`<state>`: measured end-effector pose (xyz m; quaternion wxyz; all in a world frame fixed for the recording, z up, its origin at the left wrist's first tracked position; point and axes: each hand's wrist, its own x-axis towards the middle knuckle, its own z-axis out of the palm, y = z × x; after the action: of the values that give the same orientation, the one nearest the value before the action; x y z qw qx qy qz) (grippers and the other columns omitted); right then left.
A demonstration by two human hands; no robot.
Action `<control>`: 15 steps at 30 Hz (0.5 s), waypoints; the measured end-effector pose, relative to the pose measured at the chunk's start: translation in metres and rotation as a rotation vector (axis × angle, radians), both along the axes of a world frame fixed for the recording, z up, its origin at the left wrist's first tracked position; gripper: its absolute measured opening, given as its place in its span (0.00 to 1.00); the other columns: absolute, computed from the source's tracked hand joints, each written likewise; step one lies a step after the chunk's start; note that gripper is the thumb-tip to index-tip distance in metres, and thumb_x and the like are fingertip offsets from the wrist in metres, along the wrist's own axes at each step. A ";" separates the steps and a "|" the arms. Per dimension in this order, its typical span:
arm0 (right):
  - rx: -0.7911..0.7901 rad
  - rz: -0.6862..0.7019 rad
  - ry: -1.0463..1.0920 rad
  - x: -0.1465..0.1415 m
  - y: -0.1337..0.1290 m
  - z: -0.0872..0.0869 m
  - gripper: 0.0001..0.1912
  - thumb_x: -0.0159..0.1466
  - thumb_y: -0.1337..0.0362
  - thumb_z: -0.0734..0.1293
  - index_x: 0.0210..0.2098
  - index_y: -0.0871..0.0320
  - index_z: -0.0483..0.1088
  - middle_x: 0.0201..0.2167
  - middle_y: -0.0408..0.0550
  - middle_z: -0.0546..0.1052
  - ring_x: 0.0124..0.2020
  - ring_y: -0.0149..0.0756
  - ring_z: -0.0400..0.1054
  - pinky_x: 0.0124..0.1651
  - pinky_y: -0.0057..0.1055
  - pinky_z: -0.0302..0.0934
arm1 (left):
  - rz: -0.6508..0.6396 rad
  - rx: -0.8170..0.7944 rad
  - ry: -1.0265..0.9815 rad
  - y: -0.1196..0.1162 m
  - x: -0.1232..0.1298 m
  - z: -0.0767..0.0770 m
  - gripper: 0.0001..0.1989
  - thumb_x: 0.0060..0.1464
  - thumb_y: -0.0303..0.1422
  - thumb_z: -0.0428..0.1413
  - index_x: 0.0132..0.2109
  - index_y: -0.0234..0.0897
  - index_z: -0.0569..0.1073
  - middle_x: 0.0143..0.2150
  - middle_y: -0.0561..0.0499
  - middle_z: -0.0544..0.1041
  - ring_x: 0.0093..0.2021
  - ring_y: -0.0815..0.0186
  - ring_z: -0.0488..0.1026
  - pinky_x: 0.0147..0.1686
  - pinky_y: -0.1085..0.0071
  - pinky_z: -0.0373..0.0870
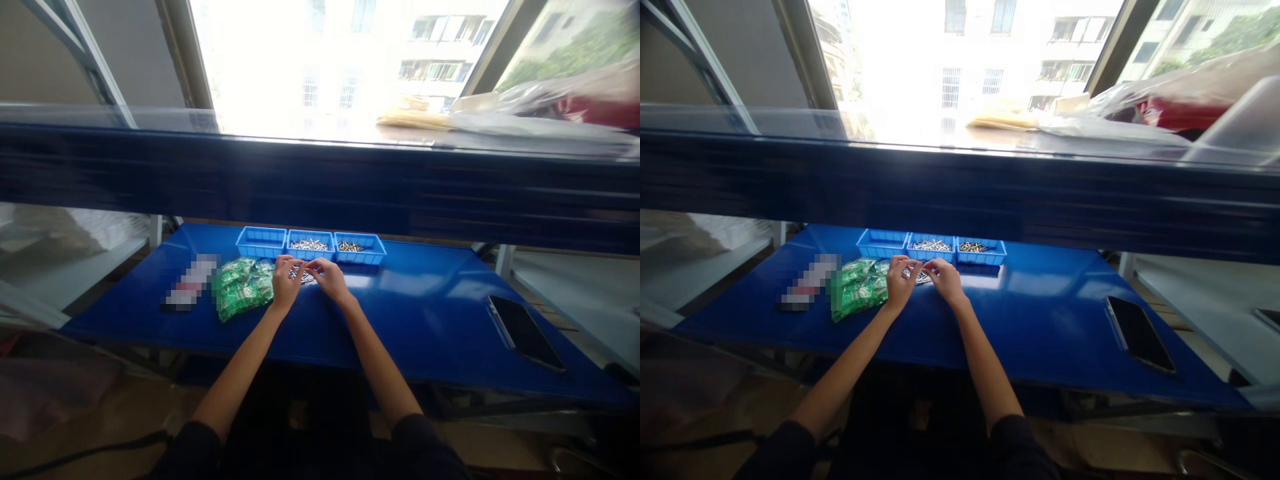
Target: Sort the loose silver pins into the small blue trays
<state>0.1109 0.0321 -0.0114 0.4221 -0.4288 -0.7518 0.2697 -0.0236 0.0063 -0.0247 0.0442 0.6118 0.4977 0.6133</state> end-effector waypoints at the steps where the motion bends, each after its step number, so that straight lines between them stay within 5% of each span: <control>1: 0.029 -0.014 -0.058 0.000 -0.001 0.000 0.08 0.59 0.58 0.66 0.31 0.56 0.73 0.33 0.46 0.76 0.30 0.32 0.69 0.34 0.28 0.62 | 0.004 0.003 0.003 0.000 0.000 0.000 0.12 0.53 0.40 0.55 0.35 0.35 0.75 0.37 0.49 0.67 0.29 0.73 0.67 0.21 0.79 0.62; 7: 0.074 -0.044 -0.147 -0.001 -0.001 0.002 0.07 0.62 0.61 0.63 0.34 0.55 0.71 0.34 0.45 0.75 0.29 0.33 0.70 0.30 0.27 0.60 | 0.022 -0.023 -0.003 -0.001 0.001 0.004 0.12 0.52 0.40 0.56 0.39 0.37 0.74 0.39 0.49 0.68 0.29 0.73 0.67 0.22 0.79 0.63; 15: -0.033 -0.061 0.123 -0.002 0.005 0.000 0.13 0.62 0.55 0.61 0.36 0.57 0.70 0.30 0.46 0.75 0.24 0.32 0.69 0.27 0.27 0.61 | 0.015 -0.067 -0.048 0.001 0.000 0.005 0.16 0.53 0.42 0.55 0.42 0.36 0.74 0.38 0.48 0.69 0.27 0.73 0.66 0.22 0.78 0.63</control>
<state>0.1084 0.0369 -0.0111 0.4683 -0.4409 -0.7066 0.2950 -0.0238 0.0071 -0.0201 0.0720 0.5913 0.5212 0.6111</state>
